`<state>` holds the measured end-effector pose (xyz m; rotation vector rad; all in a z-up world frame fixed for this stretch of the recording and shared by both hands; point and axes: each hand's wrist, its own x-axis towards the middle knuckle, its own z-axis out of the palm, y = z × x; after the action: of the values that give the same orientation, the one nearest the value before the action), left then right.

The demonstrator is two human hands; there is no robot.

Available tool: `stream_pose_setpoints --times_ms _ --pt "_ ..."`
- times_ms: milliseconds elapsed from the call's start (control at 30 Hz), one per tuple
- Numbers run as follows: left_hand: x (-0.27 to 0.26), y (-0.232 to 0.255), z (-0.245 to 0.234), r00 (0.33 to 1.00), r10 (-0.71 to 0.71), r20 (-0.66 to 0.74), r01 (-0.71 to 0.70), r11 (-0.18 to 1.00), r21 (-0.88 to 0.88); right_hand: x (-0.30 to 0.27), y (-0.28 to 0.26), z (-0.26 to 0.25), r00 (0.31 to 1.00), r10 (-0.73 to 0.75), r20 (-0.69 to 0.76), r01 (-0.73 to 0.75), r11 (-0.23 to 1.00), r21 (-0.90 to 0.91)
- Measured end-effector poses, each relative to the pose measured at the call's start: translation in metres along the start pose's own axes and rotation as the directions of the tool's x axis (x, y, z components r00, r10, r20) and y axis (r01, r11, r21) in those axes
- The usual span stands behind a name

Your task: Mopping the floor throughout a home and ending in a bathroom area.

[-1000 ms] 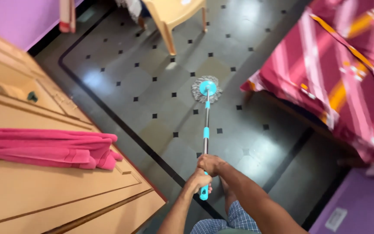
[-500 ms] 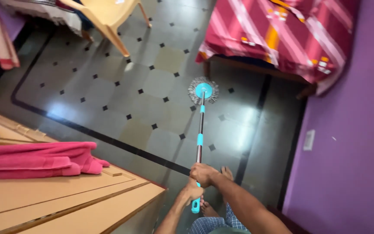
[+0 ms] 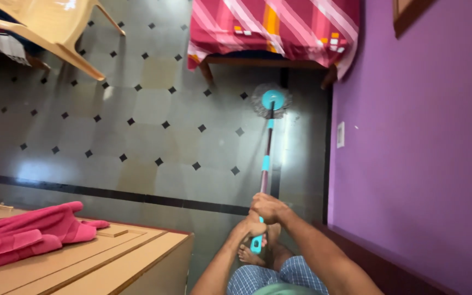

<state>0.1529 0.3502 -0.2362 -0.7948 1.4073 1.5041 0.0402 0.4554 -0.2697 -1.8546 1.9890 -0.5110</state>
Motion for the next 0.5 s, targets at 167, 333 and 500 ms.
stream_pose_setpoints --times_ms 167,333,500 --pt "-0.002 0.020 0.021 0.987 0.141 0.082 -0.153 0.975 0.164 -0.043 -0.004 -0.001 0.992 0.121 -0.032 -0.119 0.990 0.077" --pt "-0.021 -0.006 0.021 0.993 0.112 0.042 -0.118 0.974 0.195 -0.041 -0.037 0.018 0.967 0.246 -0.062 -0.230 0.954 0.193" --pt "-0.095 -0.056 -0.008 0.967 0.197 -0.162 -0.171 0.971 0.165 0.001 -0.107 0.031 0.968 0.245 -0.048 -0.222 0.934 0.280"
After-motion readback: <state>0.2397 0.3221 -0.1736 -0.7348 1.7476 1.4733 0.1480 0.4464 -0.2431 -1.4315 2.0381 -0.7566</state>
